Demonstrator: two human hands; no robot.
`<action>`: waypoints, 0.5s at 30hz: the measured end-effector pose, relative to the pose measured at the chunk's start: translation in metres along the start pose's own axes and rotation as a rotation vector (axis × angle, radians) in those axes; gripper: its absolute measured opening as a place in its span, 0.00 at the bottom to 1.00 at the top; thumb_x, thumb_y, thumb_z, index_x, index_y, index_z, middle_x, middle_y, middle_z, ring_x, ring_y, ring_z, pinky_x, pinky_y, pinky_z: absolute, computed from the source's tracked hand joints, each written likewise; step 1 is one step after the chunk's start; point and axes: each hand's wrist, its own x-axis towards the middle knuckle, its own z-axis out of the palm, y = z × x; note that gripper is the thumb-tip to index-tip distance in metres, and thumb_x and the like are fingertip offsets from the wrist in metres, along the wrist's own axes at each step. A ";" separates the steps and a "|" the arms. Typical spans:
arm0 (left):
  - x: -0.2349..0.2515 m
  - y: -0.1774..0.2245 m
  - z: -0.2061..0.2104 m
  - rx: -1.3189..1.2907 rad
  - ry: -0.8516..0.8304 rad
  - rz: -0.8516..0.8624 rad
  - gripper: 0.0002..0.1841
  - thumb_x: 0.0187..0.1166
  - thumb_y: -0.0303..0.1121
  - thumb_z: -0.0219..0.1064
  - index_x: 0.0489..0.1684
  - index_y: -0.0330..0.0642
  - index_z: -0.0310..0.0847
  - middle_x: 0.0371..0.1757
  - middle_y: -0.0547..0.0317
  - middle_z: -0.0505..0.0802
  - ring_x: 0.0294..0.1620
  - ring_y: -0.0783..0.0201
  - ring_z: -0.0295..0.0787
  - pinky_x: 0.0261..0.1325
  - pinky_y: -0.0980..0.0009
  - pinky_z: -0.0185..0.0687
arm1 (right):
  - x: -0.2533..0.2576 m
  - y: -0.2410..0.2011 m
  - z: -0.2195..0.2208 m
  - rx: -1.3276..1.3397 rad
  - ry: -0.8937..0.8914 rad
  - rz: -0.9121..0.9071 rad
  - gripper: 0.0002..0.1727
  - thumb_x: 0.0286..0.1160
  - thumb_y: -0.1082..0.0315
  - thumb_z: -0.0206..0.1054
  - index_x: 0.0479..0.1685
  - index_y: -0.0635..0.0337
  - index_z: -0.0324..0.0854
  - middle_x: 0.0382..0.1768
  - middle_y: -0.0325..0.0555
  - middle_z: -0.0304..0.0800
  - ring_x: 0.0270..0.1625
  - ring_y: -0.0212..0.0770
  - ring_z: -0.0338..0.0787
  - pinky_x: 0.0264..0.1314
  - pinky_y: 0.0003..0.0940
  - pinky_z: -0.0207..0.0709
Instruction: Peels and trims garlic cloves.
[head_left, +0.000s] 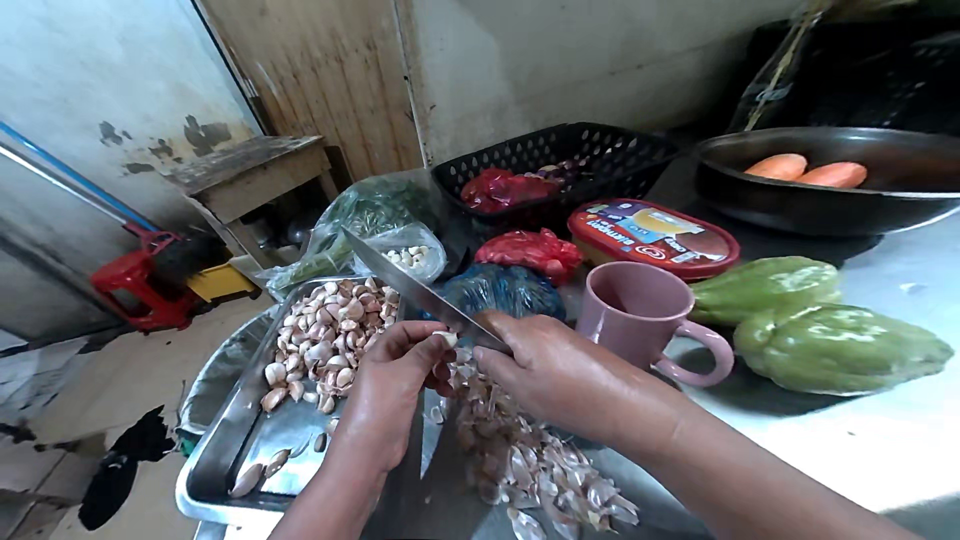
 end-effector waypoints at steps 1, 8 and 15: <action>0.001 0.000 -0.001 -0.008 -0.001 -0.012 0.06 0.82 0.22 0.62 0.42 0.36 0.86 0.32 0.52 0.90 0.27 0.65 0.87 0.33 0.72 0.87 | 0.000 0.000 0.000 -0.021 -0.005 -0.005 0.17 0.90 0.60 0.58 0.71 0.47 0.81 0.32 0.41 0.87 0.34 0.39 0.87 0.39 0.41 0.81; 0.001 0.002 -0.002 -0.096 -0.027 -0.083 0.07 0.84 0.23 0.60 0.37 0.35 0.83 0.30 0.51 0.89 0.25 0.64 0.87 0.31 0.72 0.87 | 0.000 -0.003 0.004 -0.141 -0.004 -0.034 0.16 0.88 0.63 0.60 0.69 0.46 0.80 0.33 0.43 0.91 0.38 0.44 0.91 0.42 0.45 0.83; -0.003 -0.006 -0.003 0.178 -0.047 0.168 0.05 0.81 0.25 0.66 0.47 0.39 0.87 0.36 0.58 0.92 0.31 0.68 0.89 0.38 0.73 0.88 | 0.002 -0.002 0.000 0.026 -0.030 0.032 0.14 0.90 0.61 0.58 0.67 0.51 0.80 0.33 0.43 0.88 0.35 0.40 0.88 0.40 0.41 0.82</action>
